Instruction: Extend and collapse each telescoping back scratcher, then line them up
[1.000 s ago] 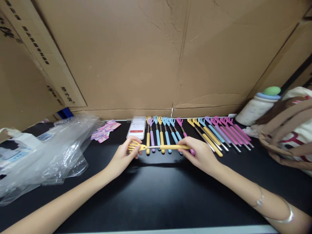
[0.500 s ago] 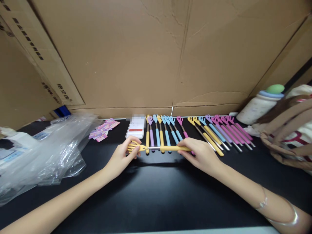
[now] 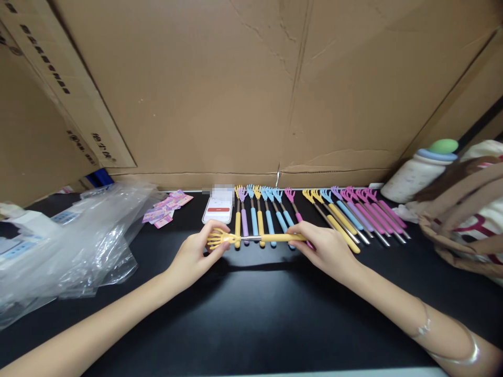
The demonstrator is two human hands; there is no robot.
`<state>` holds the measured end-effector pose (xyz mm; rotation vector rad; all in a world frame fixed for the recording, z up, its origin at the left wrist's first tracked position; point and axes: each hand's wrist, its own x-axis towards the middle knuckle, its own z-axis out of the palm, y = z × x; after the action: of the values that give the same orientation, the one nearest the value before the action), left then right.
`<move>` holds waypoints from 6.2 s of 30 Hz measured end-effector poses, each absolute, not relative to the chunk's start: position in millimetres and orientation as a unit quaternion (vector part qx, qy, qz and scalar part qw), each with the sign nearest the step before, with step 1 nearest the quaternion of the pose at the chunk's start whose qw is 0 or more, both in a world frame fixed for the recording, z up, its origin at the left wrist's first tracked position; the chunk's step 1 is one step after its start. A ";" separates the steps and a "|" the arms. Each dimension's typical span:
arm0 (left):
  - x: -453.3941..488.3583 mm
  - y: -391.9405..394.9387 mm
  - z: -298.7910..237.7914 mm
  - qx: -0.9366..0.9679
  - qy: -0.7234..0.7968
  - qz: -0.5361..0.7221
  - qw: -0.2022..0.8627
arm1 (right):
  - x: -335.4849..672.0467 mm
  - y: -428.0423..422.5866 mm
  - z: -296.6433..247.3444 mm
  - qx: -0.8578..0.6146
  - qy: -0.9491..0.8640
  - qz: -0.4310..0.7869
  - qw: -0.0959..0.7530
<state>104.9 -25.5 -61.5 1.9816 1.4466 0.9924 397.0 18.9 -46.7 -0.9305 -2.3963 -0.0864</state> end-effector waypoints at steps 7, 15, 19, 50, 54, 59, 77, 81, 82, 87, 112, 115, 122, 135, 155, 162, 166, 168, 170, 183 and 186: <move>107.1 -23.4 -62.6 0.730 0.509 0.372 0.263 | 397.4 20.3 -48.5 -0.322 -0.902 -0.042 0.284; 109.2 -25.2 -62.4 0.730 0.491 0.394 0.267 | 396.8 19.4 -47.9 -0.322 -0.901 -0.040 0.287; 109.7 -26.8 -62.4 0.726 0.491 0.401 0.269 | 395.2 19.2 -47.5 -0.332 -0.894 0.014 0.300; 112.7 -30.6 -61.5 0.682 0.482 0.442 0.327 | 388.6 9.1 -46.3 -0.404 -0.811 0.343 0.249; 114.1 -31.5 -60.4 0.686 0.470 0.456 0.317 | 389.0 9.3 -47.6 -0.394 -0.763 0.445 0.253; 114.4 -34.0 -62.1 0.692 0.467 0.448 0.318 | 388.9 10.8 -49.0 -0.397 -0.760 0.448 0.253; 114.5 -26.5 -64.8 0.625 0.502 0.359 0.479 | 393.0 13.2 -46.9 -0.360 -0.880 0.153 0.270; 113.5 -24.1 -62.8 0.624 0.496 0.344 0.496 | 396.0 11.5 -43.1 -0.287 -0.904 0.083 0.305; 113.5 -23.9 -62.2 0.624 0.494 0.343 0.498 | 396.8 10.9 -41.8 -0.269 -0.908 0.066 0.313; 115.3 -25.0 -60.2 0.631 0.486 0.350 0.493 | 399.0 10.2 -39.6 -0.257 -0.911 0.023 0.322; 116.0 -40.2 -53.0 0.703 0.463 0.409 0.353 | 383.1 -1.5 -47.9 -0.322 -0.935 0.073 0.129; 116.5 -42.1 -51.4 0.707 0.469 0.401 0.346 | 384.3 -0.2 -47.3 -0.306 -0.937 0.085 0.144; 114.4 -39.0 -52.0 0.708 0.453 0.431 0.329 | 391.7 15.3 -48.9 -0.336 -0.913 0.101 0.210; 111.3 -37.5 -62.6 0.889 0.402 0.204 0.082 | 428.5 51.4 -22.4 -0.508 -0.789 0.021 0.346; 116.3 -43.6 -61.4 0.945 0.287 0.147 -0.050 | 432.6 67.3 -47.3 -0.627 -0.760 -0.133 0.106; 115.8 -42.5 -63.8 0.944 0.283 0.160 -0.062 | 426.4 60.5 -48.1 -0.634 -0.755 -0.147 0.073; 116.8 -42.5 -63.6 0.944 0.284 0.159 -0.058 | 427.2 62.6 -53.7 -0.628 -0.761 -0.144 0.069; 117.3 -42.5 -63.4 0.944 0.286 0.153 -0.055 | 427.8 64.0 -55.9 -0.626 -0.764 -0.141 0.068; 117.5 -42.5 -63.6 0.945 0.288 0.149 -0.053 | 427.8 64.4 -56.5 -0.623 -0.766 -0.142 0.070; 117.0 -42.5 -62.9 0.945 0.292 0.135 -0.048 | 423.2 62.9 -64.1 -0.480 -0.851 -0.162 0.136; 116.9 -42.8 -63.0 0.946 0.294 0.132 -0.048 | 424.2 65.8 -68.8 -0.477 -0.853 -0.150 0.146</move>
<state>116.9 -42.8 -63.0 3.0644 0.9524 0.4263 424.2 65.8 -68.8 -1.3747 -2.4576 -0.4321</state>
